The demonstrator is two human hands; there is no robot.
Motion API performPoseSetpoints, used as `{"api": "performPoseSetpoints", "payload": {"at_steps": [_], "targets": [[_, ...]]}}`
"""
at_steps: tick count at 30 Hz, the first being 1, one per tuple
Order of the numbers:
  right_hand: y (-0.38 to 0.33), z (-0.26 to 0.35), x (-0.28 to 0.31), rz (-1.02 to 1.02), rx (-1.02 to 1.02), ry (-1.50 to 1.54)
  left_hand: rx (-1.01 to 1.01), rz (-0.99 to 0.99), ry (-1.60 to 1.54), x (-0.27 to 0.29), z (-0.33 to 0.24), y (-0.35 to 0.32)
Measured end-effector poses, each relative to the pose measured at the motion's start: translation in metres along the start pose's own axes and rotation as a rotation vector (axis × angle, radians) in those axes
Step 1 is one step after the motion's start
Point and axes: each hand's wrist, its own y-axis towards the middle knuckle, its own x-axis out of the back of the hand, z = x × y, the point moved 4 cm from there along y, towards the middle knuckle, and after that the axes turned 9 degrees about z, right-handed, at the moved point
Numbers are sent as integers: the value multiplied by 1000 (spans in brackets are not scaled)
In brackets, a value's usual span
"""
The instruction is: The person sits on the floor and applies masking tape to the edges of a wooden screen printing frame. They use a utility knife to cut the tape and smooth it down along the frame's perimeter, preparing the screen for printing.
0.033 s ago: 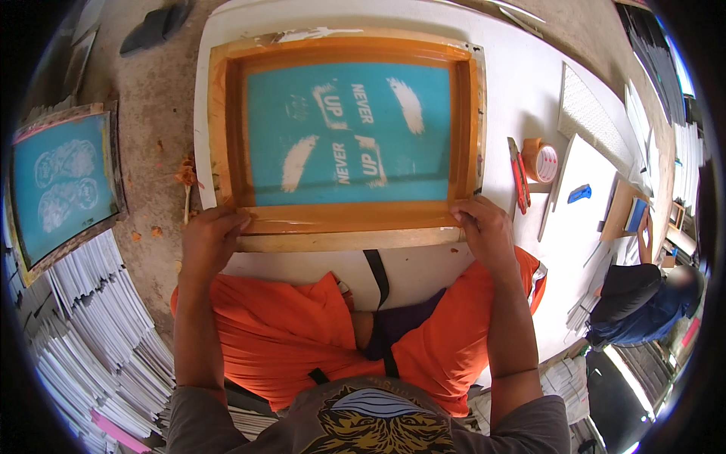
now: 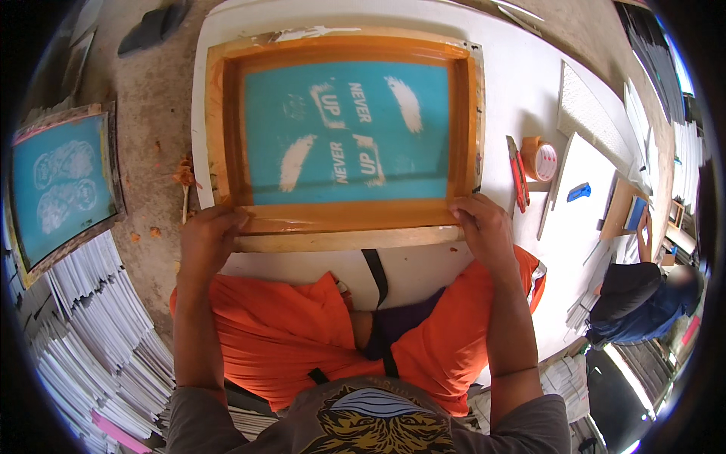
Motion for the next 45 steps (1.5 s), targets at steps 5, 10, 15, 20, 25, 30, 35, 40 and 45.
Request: {"api": "performPoseSetpoints", "payload": {"at_steps": [5, 10, 15, 20, 25, 30, 35, 40, 45], "targets": [[3, -4, -3, -1, -13, -25, 30, -26, 27, -1, -5, 4], [1, 0, -3, -33, -15, -81, 44, 69, 55, -9, -4, 0], [2, 0, -4, -1, -31, -1, 26, 101, 141, 0, -5, 0], [3, -3, -7, 53, -36, -4, 24, 94, 107, -1, 2, -2], [1, 2, -4, 25, -24, -54, 21, 82, 199, -5, -4, -2], [-1, -3, -9, 47, -39, -97, 17, 75, 245, -2, -14, -2], [-2, -3, -11, 47, -40, -105, 25, 89, 240, -7, -14, -3], [-3, -4, -11, 65, -78, -168, 16, 69, 178, -5, -15, -5], [-3, -3, -15, 87, -109, -247, 61, 151, 201, -8, -11, -3]]}}
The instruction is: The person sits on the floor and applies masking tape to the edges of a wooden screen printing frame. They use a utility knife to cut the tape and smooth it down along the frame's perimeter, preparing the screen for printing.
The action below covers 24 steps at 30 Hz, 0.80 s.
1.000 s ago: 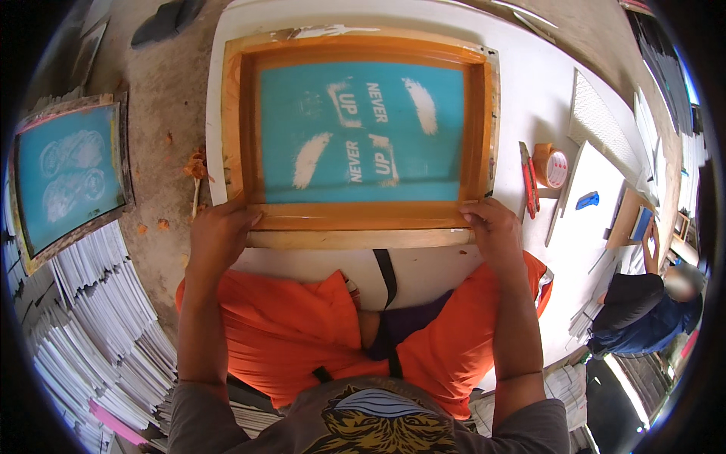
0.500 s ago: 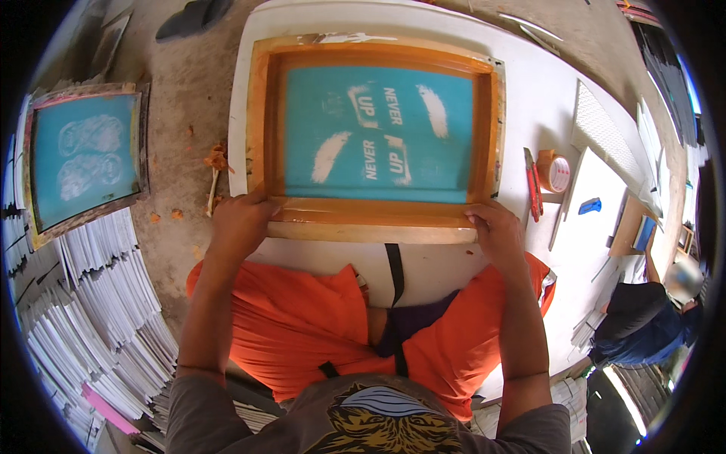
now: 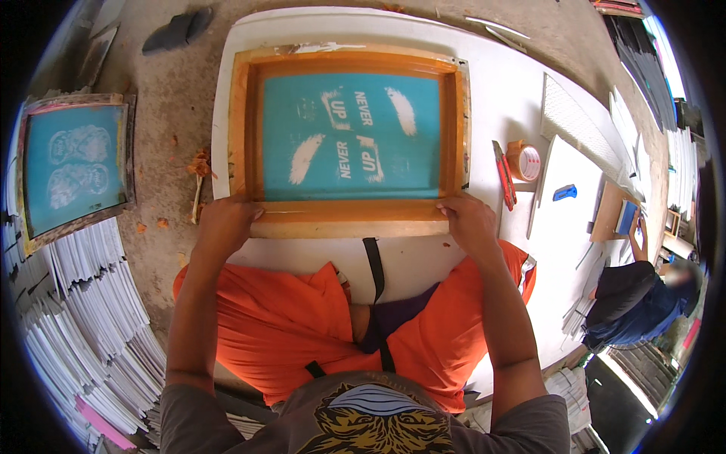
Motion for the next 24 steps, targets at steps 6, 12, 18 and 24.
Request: {"api": "performPoseSetpoints", "payload": {"at_steps": [6, 12, 18, 24], "targets": [[1, 3, 0, -10, 4, -49, -1, 42, 46, 1, 0, 5], [11, 8, 2, 77, -40, -122, 22, 131, 131, -1, 1, 12], [12, 13, 4, 108, -64, -201, -25, 95, 180, 4, -6, 9], [8, 16, 3, 125, -64, -235, -41, 100, 222, -2, -3, 8]]}}
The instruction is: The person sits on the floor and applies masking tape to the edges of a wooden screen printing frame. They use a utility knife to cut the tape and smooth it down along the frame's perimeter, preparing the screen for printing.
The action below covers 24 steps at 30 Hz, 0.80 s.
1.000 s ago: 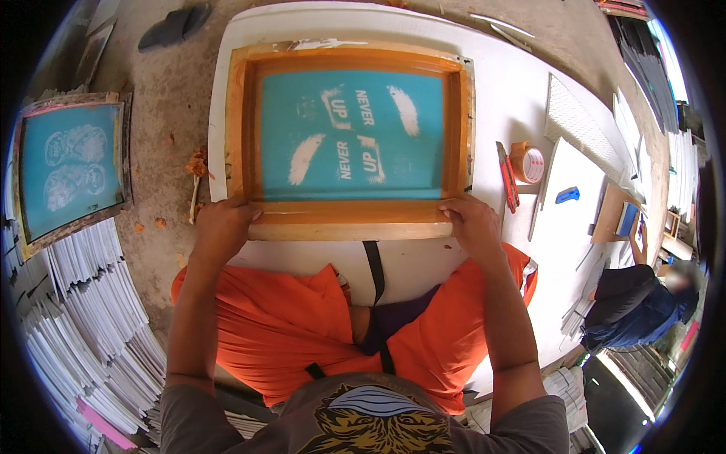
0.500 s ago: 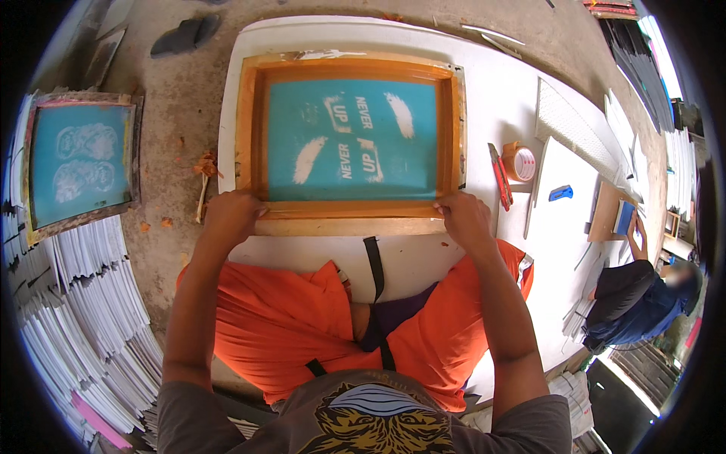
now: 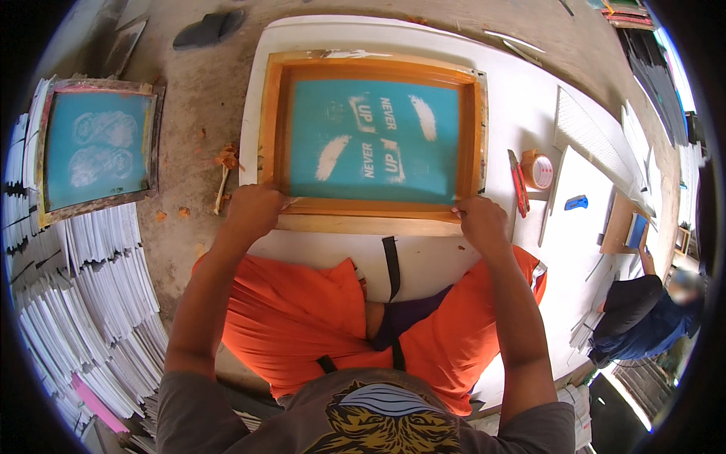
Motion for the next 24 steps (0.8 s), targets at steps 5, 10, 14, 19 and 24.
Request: {"api": "performPoseSetpoints", "payload": {"at_steps": [5, 10, 14, 19, 24], "targets": [[1, -3, -4, 15, -46, 8, -28, 23, -4, -1, 0, 2], [6, -5, -11, 22, -43, -55, -5, 71, 26, -2, -3, 8], [5, -3, -10, -2, -7, -54, -10, 129, 55, 7, -9, 8], [5, 2, -3, 102, -41, -70, -20, 235, 129, 3, -8, 13], [6, 2, -3, 123, -40, -75, -26, 203, 89, 1, -5, 15]]}}
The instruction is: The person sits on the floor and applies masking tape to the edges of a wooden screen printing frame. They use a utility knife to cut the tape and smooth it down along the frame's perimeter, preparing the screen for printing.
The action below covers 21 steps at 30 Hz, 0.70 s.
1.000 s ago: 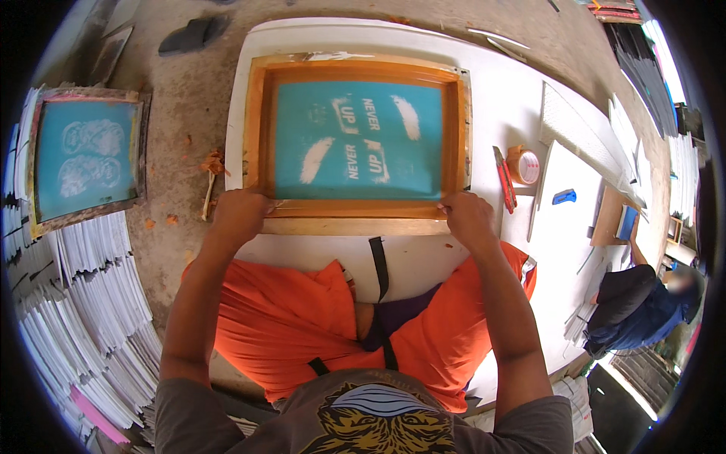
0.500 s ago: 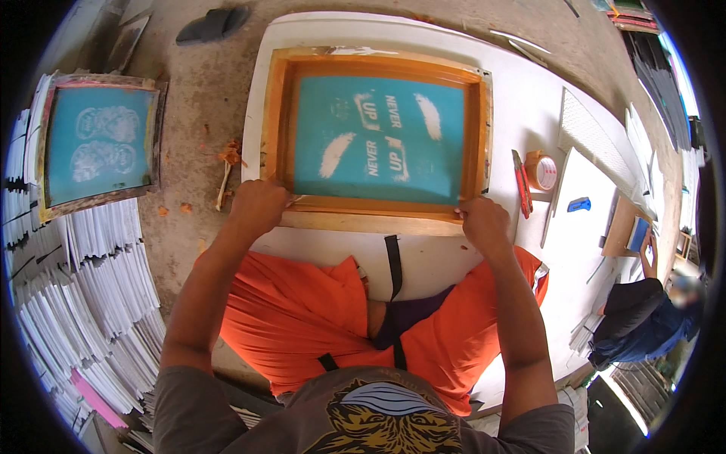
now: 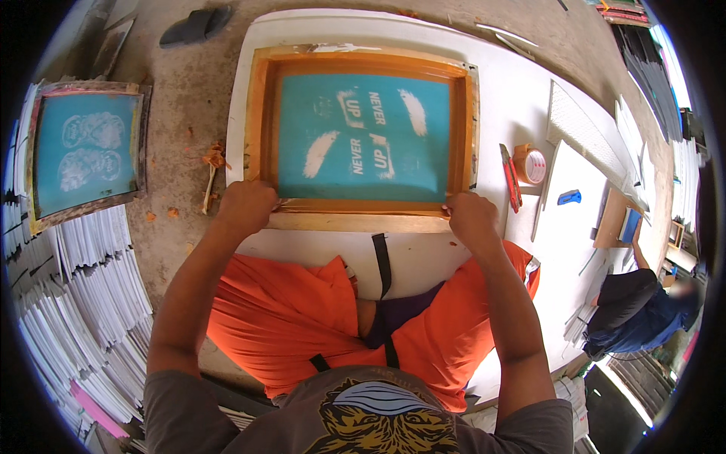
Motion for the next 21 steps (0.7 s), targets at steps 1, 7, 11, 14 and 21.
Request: {"api": "performPoseSetpoints", "payload": {"at_steps": [1, 7, 11, 14, 21], "targets": [[1, 0, -1, -5, 4, -2, 3, 6, 6, 0, 0, 1], [2, 7, 2, -3, 15, -89, -15, -1, -14, 1, 0, 1], [4, 8, 0, 7, 9, -148, -25, -5, -9, 4, -3, -1], [2, 12, 5, 19, 11, -133, -23, -2, -2, -1, -2, 0], [3, 8, 2, -18, 18, -134, -22, -26, -11, -1, -3, -3]]}}
